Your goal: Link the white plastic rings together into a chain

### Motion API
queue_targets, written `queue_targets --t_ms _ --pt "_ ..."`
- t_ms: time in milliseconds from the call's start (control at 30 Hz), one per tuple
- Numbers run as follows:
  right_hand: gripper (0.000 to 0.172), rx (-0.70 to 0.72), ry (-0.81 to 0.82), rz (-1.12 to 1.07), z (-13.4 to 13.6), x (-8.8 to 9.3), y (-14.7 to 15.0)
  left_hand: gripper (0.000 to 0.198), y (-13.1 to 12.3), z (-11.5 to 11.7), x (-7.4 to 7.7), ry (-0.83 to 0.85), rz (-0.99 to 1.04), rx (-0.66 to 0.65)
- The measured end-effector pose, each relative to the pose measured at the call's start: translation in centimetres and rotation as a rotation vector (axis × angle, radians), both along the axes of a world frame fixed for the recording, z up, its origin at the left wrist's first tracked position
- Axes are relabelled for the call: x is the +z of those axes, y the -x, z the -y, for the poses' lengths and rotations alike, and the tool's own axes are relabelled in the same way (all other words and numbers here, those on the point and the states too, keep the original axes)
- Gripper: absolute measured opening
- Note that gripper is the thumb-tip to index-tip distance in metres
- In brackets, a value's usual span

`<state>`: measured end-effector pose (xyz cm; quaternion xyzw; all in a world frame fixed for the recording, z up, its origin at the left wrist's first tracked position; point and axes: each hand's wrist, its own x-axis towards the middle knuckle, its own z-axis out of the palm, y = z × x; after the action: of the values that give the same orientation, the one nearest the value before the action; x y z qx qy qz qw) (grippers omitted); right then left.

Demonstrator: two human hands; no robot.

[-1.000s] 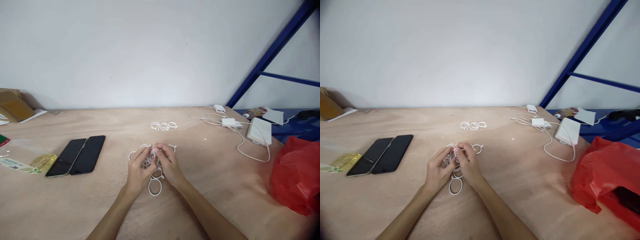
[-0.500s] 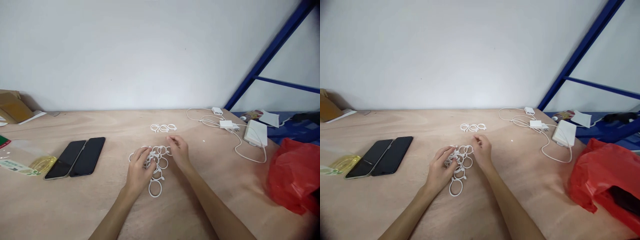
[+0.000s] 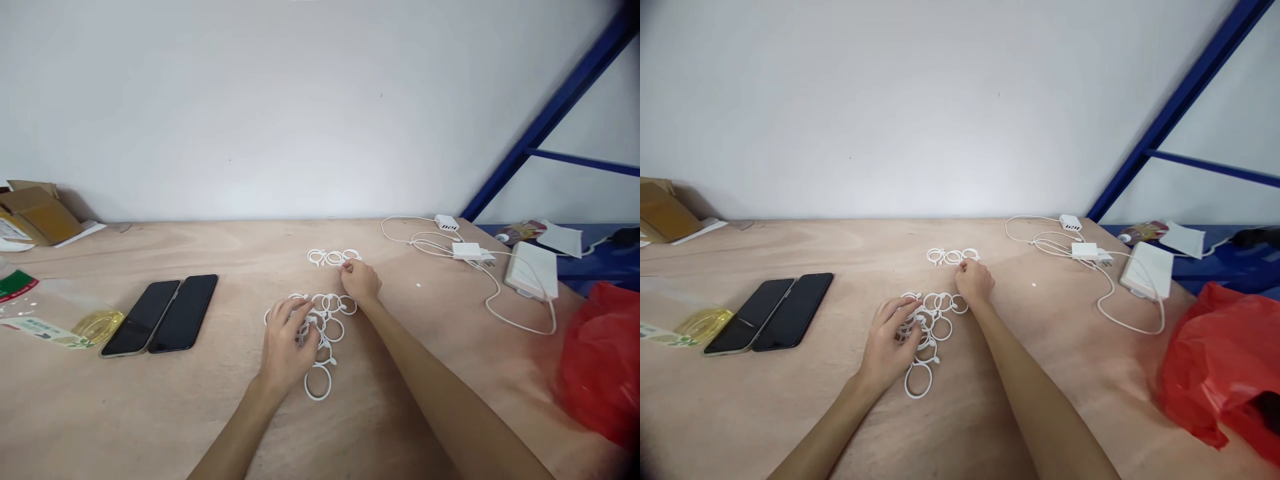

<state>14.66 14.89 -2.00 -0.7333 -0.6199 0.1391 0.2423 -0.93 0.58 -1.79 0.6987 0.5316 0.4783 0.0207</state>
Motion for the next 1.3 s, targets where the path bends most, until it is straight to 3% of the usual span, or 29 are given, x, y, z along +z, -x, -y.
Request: queue_targets --t_ms 333,533,667,1000,1200,1300 --pt "0.019 0.143 -0.196 -0.344 1.1 -0.9 -2.0 0.029 -0.1 0.0 0.0 0.022 -0.002 0.015" --pt "0.023 0.209 -0.258 -0.344 2.9 -1.2 -3.3 0.026 -0.1 0.0 0.0 0.024 0.003 0.023" --pt "0.025 0.183 -0.334 -0.337 3.9 -1.1 -4.2 0.026 -0.1 0.0 0.0 0.022 0.001 0.017" --pt "0.024 0.012 -0.272 -0.525 4.7 -0.4 -4.6 0.025 0.0 0.0 -0.2 0.039 -0.006 0.025" --pt "0.02 -0.207 -0.32 -0.719 4.1 -0.5 -5.5 0.024 0.0 -0.1 -0.3 0.039 -0.008 0.022" --pt "0.017 -0.139 -0.322 -0.901 4.3 0.2 -5.3 0.021 0.0 0.0 0.0 0.035 0.02 0.017"
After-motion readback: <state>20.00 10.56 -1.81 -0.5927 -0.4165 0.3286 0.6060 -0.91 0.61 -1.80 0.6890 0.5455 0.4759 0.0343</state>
